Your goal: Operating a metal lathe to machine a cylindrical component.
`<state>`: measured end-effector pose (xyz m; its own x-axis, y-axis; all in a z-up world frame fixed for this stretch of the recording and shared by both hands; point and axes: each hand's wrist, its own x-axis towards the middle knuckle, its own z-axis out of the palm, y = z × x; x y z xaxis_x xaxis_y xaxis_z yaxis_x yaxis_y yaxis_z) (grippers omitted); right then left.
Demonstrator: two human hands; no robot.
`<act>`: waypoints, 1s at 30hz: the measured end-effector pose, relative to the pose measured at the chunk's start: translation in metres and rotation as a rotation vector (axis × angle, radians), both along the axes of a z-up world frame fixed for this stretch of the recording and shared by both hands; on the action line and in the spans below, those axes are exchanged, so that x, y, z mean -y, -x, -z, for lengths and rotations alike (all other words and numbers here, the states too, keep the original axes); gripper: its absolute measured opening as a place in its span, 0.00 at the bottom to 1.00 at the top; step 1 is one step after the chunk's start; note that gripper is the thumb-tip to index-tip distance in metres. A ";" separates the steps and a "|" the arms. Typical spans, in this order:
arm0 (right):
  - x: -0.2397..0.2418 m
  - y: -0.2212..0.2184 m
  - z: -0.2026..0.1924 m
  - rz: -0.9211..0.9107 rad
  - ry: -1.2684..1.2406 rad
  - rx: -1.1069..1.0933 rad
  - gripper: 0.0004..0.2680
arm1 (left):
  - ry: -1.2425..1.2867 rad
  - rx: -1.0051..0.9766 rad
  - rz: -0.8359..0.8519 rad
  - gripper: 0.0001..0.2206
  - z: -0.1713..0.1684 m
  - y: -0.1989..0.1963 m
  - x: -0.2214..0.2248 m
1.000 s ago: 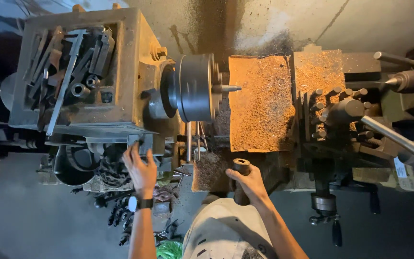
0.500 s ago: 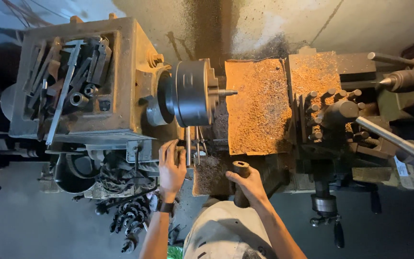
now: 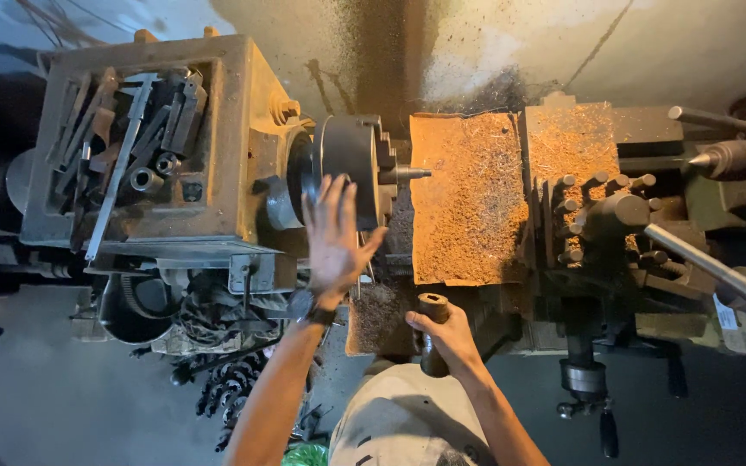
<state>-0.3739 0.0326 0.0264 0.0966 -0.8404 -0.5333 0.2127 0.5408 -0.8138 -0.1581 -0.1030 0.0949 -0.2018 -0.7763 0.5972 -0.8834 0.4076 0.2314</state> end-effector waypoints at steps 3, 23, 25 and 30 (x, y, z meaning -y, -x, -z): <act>0.002 0.004 0.009 -0.007 0.020 -0.037 0.10 | -0.140 0.018 0.022 0.48 0.003 0.020 0.016; 0.071 0.007 0.048 0.133 -0.376 0.090 0.10 | -0.415 0.170 0.012 0.28 -0.034 0.011 0.135; 0.060 0.011 0.053 0.171 -0.372 0.118 0.10 | -0.509 0.156 0.028 0.28 -0.041 0.013 0.165; 0.022 0.034 0.048 0.286 -0.239 -0.035 0.12 | -1.198 0.171 -0.131 0.22 -0.083 0.028 0.226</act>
<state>-0.4075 0.0105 -0.0217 -0.1462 -0.6824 -0.7162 0.3568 0.6388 -0.6816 -0.1858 -0.3291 0.1777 -0.0868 -0.8381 -0.5385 -0.9578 -0.0784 0.2764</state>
